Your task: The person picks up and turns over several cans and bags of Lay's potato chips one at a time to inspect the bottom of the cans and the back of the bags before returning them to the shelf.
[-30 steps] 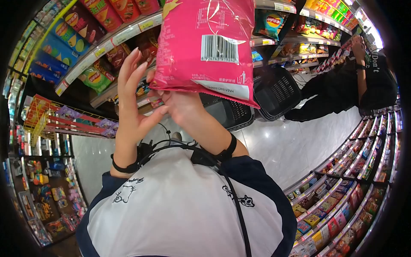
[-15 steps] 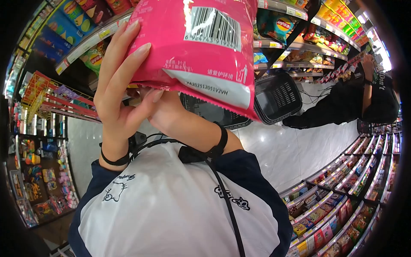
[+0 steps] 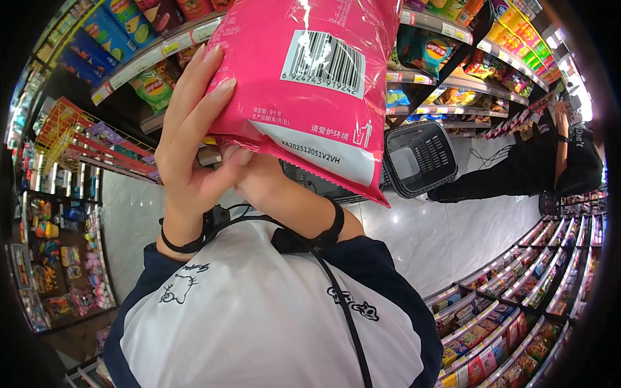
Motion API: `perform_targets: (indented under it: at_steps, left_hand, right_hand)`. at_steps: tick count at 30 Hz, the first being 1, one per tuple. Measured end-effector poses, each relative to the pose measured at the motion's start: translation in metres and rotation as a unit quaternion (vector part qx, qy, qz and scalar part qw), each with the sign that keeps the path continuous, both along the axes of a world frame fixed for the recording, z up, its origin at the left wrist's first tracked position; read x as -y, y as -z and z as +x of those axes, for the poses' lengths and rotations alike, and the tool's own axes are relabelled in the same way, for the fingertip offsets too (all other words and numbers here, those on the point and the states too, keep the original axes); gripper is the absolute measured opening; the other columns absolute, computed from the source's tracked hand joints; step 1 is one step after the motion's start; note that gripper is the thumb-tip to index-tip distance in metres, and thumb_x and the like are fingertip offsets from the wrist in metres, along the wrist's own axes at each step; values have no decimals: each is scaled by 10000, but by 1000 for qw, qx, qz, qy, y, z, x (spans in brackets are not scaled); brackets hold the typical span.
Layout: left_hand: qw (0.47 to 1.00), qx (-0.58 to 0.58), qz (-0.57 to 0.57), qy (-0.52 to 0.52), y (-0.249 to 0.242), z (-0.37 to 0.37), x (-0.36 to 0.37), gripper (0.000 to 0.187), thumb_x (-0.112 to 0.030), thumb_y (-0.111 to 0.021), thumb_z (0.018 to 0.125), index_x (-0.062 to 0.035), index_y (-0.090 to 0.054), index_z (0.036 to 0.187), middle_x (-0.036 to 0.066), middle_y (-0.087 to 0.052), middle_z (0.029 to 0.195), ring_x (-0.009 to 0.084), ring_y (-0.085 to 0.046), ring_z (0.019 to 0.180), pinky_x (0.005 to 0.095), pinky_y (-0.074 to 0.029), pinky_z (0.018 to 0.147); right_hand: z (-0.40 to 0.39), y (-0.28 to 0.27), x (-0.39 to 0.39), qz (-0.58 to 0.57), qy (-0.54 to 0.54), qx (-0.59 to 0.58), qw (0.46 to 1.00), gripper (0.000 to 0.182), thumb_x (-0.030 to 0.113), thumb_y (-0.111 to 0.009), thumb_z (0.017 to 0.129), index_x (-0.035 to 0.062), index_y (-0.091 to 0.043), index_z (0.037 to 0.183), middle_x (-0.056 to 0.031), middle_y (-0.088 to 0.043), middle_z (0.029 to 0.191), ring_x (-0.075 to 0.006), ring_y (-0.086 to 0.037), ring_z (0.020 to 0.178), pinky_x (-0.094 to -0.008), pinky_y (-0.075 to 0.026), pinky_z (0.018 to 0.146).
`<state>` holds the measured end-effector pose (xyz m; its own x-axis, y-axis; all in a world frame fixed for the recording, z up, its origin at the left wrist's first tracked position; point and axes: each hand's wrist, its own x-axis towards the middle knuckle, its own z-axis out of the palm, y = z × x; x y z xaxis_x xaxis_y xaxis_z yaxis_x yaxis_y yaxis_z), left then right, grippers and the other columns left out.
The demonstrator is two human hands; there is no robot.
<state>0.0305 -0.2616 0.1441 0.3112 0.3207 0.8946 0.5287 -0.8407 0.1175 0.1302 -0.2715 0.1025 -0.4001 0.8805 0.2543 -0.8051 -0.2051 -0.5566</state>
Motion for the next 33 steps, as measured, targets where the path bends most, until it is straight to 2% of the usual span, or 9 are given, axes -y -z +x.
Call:
perform_targets:
  at_steps: [9,12,15,18,21,24,27,30,33]
  left_hand:
    - [1000,2,-4,-10,5,1,1,553,-201,-681,655,14,-544,1145,248,-456,1255,407,-401,1200,462,-303,994]
    - [998,49,1,-37,5,5,1,575,-177,-706,488,-73,-633,1049,201,-529,1180,398,-493,1091,417,-416,840]
    - [998,52,0,-44,5,3,1,578,-177,-707,489,-78,-632,1054,197,-528,1184,399,-492,1093,418,-415,842]
    - [1000,4,-6,-27,7,-5,1,550,-198,-677,649,10,-547,1142,251,-455,1256,406,-400,1202,467,-297,995]
    - [1000,8,-7,-29,8,-6,1,547,-199,-676,648,10,-550,1138,250,-456,1255,409,-400,1201,469,-294,996]
    - [997,52,-2,-52,6,-1,1,577,-179,-708,490,-90,-635,1055,185,-524,1195,396,-487,1099,418,-411,850]
    - [997,46,-8,-57,6,-3,2,569,-188,-707,493,-91,-638,1050,182,-525,1195,392,-486,1100,419,-411,850]
    - [999,5,-15,-29,7,-7,1,551,-234,-696,650,2,-556,1128,244,-458,1255,414,-399,1200,468,-293,994]
    - [999,8,-17,-28,7,-6,2,569,-266,-709,648,-2,-555,1128,246,-456,1256,414,-396,1201,466,-299,990]
  right_hand:
    - [-1,2,1,49,29,57,997,361,130,-406,930,40,-312,1267,-69,-371,1256,-148,-344,1193,-299,-315,1006]
    - [-3,0,1,33,43,81,995,352,123,-402,928,35,-326,1260,-70,-395,1236,-153,-370,1172,-299,-335,988]
    - [-4,0,-2,34,43,82,995,345,122,-403,927,33,-333,1253,-70,-401,1223,-152,-377,1159,-297,-340,978]
    - [-5,2,-3,40,38,77,995,337,122,-404,926,32,-341,1245,-69,-408,1211,-151,-384,1147,-295,-345,969]
    - [-5,3,-4,42,37,75,996,329,121,-405,926,31,-348,1237,-69,-415,1199,-151,-391,1134,-293,-349,960]
    - [-6,4,-4,43,36,73,996,321,121,-406,925,29,-355,1229,-68,-422,1186,-150,-398,1121,-291,-354,950]
    - [-6,4,-5,45,34,70,996,314,121,-407,925,28,-363,1221,-68,-428,1174,-149,-405,1109,-289,-359,941]
    - [-6,5,-6,45,33,67,996,307,120,-408,924,27,-370,1214,-68,-435,1162,-148,-412,1096,-287,-364,931]
    - [-6,4,-7,48,30,65,996,299,120,-409,923,26,-378,1206,-67,-442,1149,-148,-419,1083,-285,-368,922]
